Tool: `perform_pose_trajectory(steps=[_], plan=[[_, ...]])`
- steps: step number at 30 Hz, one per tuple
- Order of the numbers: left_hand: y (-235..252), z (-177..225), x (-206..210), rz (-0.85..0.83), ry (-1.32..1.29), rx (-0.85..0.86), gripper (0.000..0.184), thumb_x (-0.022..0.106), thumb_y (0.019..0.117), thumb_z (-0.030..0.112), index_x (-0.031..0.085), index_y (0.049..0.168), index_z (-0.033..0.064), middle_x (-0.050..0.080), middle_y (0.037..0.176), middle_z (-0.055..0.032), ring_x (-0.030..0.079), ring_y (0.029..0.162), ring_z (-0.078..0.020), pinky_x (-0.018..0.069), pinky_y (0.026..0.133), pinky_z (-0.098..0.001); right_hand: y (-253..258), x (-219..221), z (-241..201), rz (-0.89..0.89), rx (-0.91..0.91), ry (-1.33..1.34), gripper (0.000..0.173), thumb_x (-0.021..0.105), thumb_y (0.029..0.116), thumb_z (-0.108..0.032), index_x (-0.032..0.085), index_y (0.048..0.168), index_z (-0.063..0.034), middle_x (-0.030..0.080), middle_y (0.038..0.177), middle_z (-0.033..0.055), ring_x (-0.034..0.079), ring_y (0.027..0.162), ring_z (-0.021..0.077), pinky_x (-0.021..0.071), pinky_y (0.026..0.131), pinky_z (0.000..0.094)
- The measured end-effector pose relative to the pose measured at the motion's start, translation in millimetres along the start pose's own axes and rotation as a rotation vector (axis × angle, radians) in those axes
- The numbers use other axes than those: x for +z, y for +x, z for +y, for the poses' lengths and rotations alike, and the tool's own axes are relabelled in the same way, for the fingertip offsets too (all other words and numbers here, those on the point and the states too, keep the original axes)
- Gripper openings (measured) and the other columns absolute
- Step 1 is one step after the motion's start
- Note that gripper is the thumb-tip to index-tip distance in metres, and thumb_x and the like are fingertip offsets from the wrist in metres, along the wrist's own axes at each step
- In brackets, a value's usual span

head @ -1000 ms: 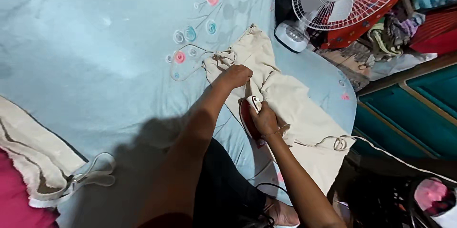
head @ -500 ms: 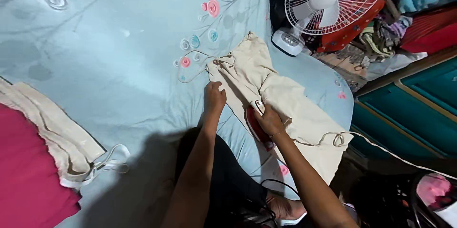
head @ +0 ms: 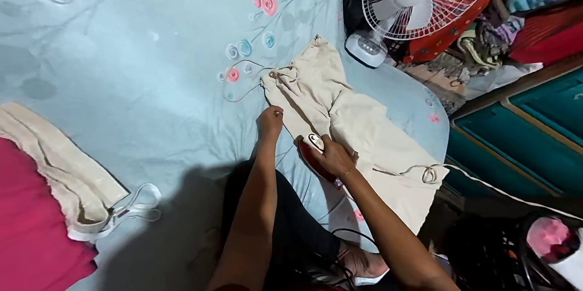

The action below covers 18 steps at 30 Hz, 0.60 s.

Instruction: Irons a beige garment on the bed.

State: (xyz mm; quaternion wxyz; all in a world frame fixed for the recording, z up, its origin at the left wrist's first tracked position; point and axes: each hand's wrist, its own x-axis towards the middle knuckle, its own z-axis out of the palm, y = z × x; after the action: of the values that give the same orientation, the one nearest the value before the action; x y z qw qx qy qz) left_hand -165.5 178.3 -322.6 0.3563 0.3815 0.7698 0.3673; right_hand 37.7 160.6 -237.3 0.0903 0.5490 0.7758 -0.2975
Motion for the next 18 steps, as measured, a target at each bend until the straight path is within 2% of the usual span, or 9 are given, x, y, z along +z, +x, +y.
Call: perform_pose_trajectory(steps=[3,6,8,11,14,18], plan=[[5.1,-5.7,-3.8,0.117,-0.044,0.005,0.026,0.056,0.1031,0.01,0.068,0.123,-0.0005,0.073,0.114,-0.0197,0.07,0.108,-0.0344,0.0524,0.099,-0.0542,26.9,0.4,-22.6,-0.002,0.006,-0.01,0.056,0.05,0.1068,-0.044,0.053,0.137,0.0029,0.068,0.118,0.0245,0.066,0.115,0.0372,0.0492,0.102,0.0527],[6.9,-16.4,-15.3,0.212,-0.186,-0.015,0.027,0.053,0.1058,0.014,0.064,0.127,0.0001,0.069,0.119,-0.0228,0.069,0.109,-0.0365,0.054,0.095,-0.0576,50.6,1.9,-40.4,0.006,0.025,-0.007,0.059,0.05,0.1063,-0.047,0.051,0.14,0.0007,0.068,0.118,0.0239,0.067,0.115,0.0385,0.0502,0.1,0.0554],[15.0,-24.1,-19.9,0.309,-0.305,-0.04,0.028,0.054,0.1043,0.011,0.065,0.126,-0.0016,0.069,0.119,-0.0225,0.069,0.106,-0.0335,0.0557,0.093,-0.0541,64.4,3.4,-47.8,0.032,0.022,0.023,0.059,0.052,0.1057,-0.048,0.05,0.141,-0.0002,0.068,0.119,0.024,0.067,0.114,0.0393,0.051,0.098,0.0573],[23.9,-29.1,-22.8,0.411,-0.373,-0.074,0.026,0.055,0.1024,0.008,0.066,0.123,-0.0027,0.069,0.116,-0.0214,0.07,0.102,-0.0298,0.0567,0.092,-0.0489,79.5,6.3,-57.9,0.086,0.032,0.063,0.059,0.053,0.1049,-0.05,0.051,0.138,-0.0016,0.069,0.113,0.0235,0.069,0.108,0.0398,0.0539,0.09,0.0584],[17.3,-32.6,-17.1,0.384,-0.345,-0.055,0.026,0.052,0.1051,0.011,0.064,0.126,-0.0005,0.069,0.118,-0.0223,0.069,0.103,-0.0331,0.0562,0.091,-0.0532,81.0,5.3,-61.1,0.089,0.028,0.097,0.058,0.052,0.1052,-0.05,0.05,0.138,-0.0024,0.069,0.111,0.024,0.069,0.105,0.0413,0.0543,0.087,0.06],[4.6,-24.0,-15.1,0.339,-0.139,0.036,0.028,0.048,0.1058,0.009,0.063,0.127,-0.0023,0.069,0.113,-0.0249,0.068,0.102,-0.0376,0.0538,0.091,-0.0566,60.4,-1.6,-46.5,-0.024,-0.034,0.016,0.061,0.05,0.1059,-0.05,0.047,0.144,-0.0022,0.068,0.117,0.0236,0.068,0.11,0.04,0.0531,0.093,0.0587]])
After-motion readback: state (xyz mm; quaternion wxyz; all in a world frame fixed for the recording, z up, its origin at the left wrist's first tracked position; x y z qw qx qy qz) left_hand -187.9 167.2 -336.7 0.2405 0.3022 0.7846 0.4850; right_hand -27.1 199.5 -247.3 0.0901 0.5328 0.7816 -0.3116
